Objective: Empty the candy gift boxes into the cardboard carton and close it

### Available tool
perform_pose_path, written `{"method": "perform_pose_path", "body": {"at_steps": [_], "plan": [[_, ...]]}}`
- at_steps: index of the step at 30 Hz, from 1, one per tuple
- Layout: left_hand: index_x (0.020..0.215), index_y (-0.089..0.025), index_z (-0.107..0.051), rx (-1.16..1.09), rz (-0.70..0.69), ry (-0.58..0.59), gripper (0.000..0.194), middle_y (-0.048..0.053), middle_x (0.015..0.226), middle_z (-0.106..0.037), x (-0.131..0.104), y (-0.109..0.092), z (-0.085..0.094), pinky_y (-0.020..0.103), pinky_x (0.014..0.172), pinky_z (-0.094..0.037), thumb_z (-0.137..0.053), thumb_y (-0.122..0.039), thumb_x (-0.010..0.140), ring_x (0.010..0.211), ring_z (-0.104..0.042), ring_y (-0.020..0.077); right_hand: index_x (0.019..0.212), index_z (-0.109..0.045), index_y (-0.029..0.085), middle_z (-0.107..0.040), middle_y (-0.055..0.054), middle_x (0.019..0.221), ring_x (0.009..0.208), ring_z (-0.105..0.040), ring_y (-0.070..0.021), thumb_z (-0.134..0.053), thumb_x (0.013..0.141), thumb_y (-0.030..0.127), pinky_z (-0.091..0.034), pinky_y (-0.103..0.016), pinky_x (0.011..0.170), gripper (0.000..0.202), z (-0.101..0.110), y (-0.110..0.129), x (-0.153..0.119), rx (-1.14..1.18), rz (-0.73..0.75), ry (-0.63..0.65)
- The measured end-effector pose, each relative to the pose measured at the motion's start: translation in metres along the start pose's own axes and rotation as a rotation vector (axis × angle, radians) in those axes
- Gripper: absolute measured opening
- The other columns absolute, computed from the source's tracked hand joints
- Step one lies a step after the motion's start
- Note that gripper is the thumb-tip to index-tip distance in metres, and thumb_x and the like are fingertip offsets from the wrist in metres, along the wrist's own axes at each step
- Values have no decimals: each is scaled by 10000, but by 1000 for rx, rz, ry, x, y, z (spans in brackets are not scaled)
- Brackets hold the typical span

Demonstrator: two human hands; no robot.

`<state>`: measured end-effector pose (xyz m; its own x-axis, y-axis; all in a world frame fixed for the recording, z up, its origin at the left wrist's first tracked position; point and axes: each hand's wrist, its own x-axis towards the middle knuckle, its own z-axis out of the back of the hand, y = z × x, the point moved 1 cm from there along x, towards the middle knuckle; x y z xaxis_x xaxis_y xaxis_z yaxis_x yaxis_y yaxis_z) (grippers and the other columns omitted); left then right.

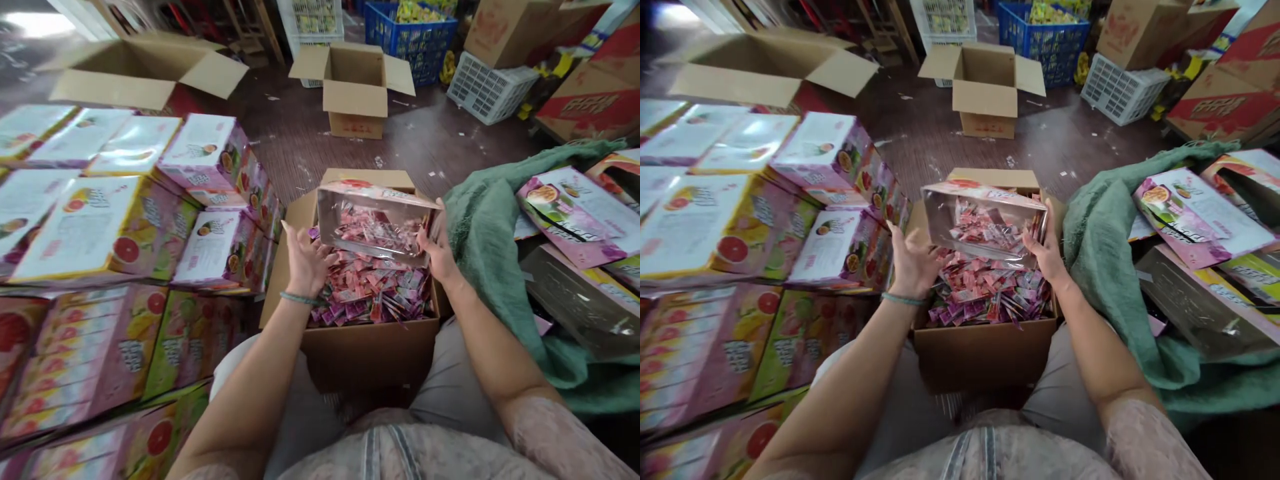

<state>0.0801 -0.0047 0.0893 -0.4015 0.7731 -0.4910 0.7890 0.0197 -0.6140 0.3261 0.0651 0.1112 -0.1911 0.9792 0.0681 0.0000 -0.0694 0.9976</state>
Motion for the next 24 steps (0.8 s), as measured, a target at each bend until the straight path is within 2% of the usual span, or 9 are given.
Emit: {"method": "perform_pose_path", "body": {"at_steps": [2,4,6,10,14,17,19,21,24], "plan": [[1373,-261,-698,4,-27,45,588,88,1084,-804,-1,-5,-1,386,992,-625,-506,-706,1039,1106,-774,257,1629,-463,316,-563,-46,1610,1522,-513,-262,-784,803,686,-377,-466,1322,961,12,4,4,15,23,74],[1276,-234,-754,26,-19,123,488,104,1134,-808,-6,-7,-6,371,1006,-622,-507,-603,1077,1207,-747,271,1583,-536,313,-599,-39,1576,1530,-505,-245,-742,846,697,-349,-468,1340,856,17,5,6,38,60,75],[1181,-203,-788,45,-38,163,462,122,1173,-808,-12,-9,-13,373,1021,-621,-521,-566,1078,1281,-718,295,1562,-561,311,-628,-41,1541,1517,-521,-241,-707,875,712,-344,-469,1343,808,16,5,5,54,94,43],[1126,-224,-809,86,-169,158,403,72,1267,-801,-21,-14,-20,366,1080,-598,-545,-525,1075,1358,-673,273,1581,-526,293,-680,-61,1462,1485,-554,-265,-752,855,667,-375,-465,1323,848,9,13,-4,33,99,45],[1028,-246,-836,296,-93,287,654,63,1209,-830,-26,-14,-21,527,1111,-601,-401,-734,1037,1370,-650,339,1658,-368,284,-621,-76,1523,1407,-603,-276,-715,833,637,-458,-455,1258,962,9,22,-20,96,104,-151],[854,-379,-825,494,-34,267,522,-35,1033,-857,-18,-12,-17,607,1189,-522,-576,-835,891,1363,-655,361,1725,-121,308,-591,-94,1535,1320,-639,-294,-626,845,681,-558,-486,1144,1081,19,31,-35,112,78,-265],[816,-440,-813,617,3,256,476,-68,970,-855,-11,-10,-14,624,1256,-434,-691,-894,741,1386,-638,388,1725,-19,360,-557,-87,1557,1324,-630,-300,-579,871,717,-569,-505,1133,1082,35,43,-55,-4,152,-322],[848,-466,-804,755,5,244,552,-74,974,-855,-5,-4,-9,627,1284,-383,-777,-938,564,1367,-644,422,1711,1,401,-471,-84,1616,1414,-567,-315,-583,885,738,-505,-538,1219,1067,63,62,-85,-239,315,-425],[908,-441,-760,1041,-86,241,691,-62,939,-849,-5,13,-3,625,1184,-485,-863,-898,401,1207,-726,436,1701,-75,328,-390,-143,1625,1531,-430,-370,-647,879,707,-356,-608,1319,1071,130,88,-134,-666,512,-606]]}}
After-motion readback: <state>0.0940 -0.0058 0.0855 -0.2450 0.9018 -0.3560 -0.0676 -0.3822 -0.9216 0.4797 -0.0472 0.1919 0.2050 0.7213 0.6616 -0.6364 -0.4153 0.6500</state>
